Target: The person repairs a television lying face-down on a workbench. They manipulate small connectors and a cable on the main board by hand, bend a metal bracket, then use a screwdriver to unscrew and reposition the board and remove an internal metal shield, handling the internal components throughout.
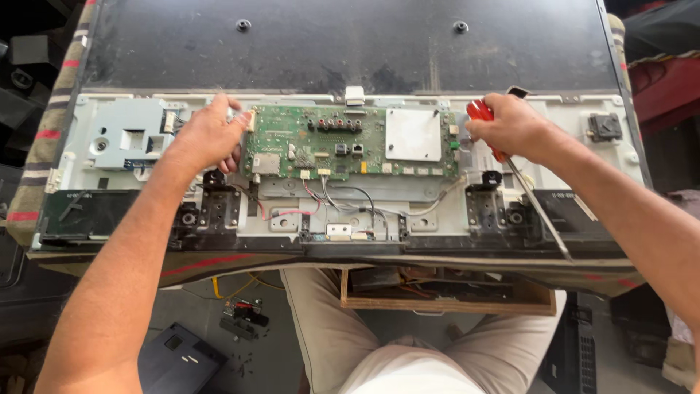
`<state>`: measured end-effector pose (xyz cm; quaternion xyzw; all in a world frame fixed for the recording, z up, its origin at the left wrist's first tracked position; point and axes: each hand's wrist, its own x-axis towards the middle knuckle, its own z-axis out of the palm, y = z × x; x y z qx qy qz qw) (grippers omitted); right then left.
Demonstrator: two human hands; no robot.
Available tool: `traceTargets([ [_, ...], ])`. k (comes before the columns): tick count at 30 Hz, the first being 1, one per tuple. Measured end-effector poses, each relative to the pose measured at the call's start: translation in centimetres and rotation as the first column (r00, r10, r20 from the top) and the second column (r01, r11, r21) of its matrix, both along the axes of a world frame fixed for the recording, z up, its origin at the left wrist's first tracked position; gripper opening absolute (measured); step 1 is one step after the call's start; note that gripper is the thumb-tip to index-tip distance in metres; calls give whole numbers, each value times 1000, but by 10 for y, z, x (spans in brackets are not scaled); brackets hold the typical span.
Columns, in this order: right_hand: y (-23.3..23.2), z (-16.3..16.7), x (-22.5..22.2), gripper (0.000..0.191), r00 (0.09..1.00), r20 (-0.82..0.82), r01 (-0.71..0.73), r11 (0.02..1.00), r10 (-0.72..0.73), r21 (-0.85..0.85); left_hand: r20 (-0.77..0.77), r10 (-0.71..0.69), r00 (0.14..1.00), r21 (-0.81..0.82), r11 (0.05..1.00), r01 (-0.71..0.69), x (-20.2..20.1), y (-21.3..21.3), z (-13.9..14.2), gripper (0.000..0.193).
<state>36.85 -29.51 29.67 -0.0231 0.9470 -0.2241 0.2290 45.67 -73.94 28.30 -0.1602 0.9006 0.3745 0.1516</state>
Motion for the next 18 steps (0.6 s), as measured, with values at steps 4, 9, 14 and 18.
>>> traceTargets([
  [4, 7, -11, 6, 32, 996, 51, 74, 992, -69, -106, -1, -33, 999, 52, 998, 33, 8, -3, -6, 46],
  [9, 19, -30, 0, 30, 984, 119, 161, 934, -129, -318, -58, 7, 998, 173, 985, 3, 14, -11, -27, 50],
  [14, 26, -40, -7, 28, 949, 230, 299, 850, -216, -434, -138, 48, 989, 316, 949, -2, 21, -17, -47, 52],
  [18, 27, -35, -3, 28, 948, 209, 312, 823, -239, -475, -133, 77, 988, 360, 933, -24, 21, -23, -53, 54],
])
